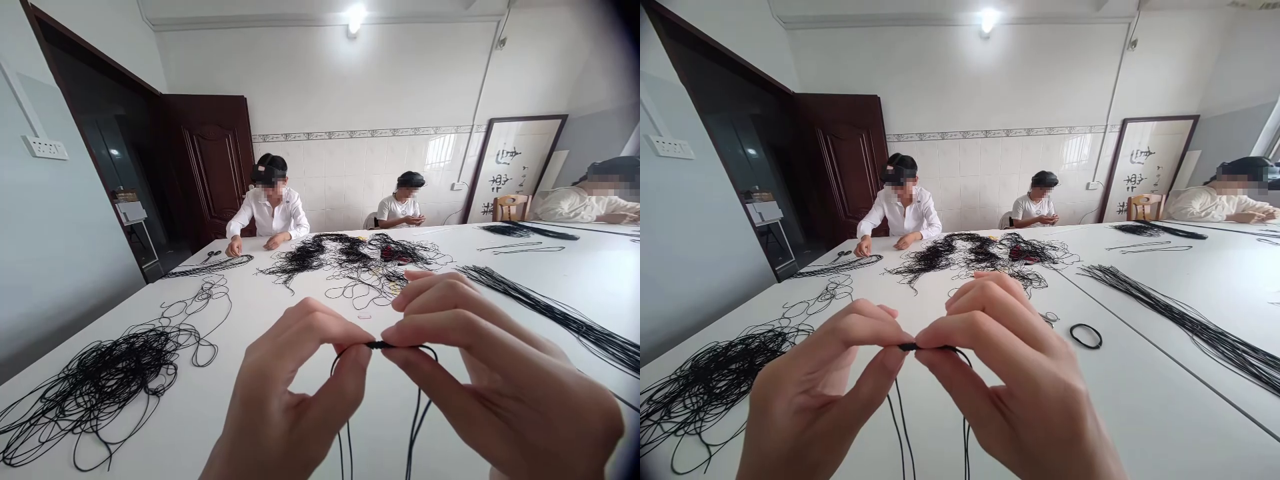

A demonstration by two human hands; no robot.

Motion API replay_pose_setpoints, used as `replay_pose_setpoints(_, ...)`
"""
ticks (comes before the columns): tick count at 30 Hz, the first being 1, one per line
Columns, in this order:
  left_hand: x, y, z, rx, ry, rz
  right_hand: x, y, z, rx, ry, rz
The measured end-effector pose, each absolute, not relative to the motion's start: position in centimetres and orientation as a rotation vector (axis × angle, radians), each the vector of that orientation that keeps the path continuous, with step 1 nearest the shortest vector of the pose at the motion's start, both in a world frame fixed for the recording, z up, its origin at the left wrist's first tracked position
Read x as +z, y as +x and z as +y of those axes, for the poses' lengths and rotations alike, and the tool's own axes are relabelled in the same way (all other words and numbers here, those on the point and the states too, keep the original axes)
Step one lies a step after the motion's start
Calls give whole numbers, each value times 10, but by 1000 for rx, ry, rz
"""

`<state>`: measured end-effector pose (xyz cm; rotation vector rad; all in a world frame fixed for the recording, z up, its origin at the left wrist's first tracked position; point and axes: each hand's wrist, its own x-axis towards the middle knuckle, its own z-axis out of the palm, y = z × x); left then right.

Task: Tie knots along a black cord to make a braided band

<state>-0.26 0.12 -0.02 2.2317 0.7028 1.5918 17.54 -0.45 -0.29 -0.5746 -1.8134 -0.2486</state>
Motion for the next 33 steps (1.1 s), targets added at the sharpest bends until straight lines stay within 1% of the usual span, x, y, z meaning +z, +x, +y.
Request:
replay_pose_setpoints(15,3,-1,-4,1603,2166,727,-2,175,-1,-167,-484,-1817)
replay_pose_setpoints(33,0,-2,-3,1631,2183,763,-6,178,-1,-202,-517,-1819)
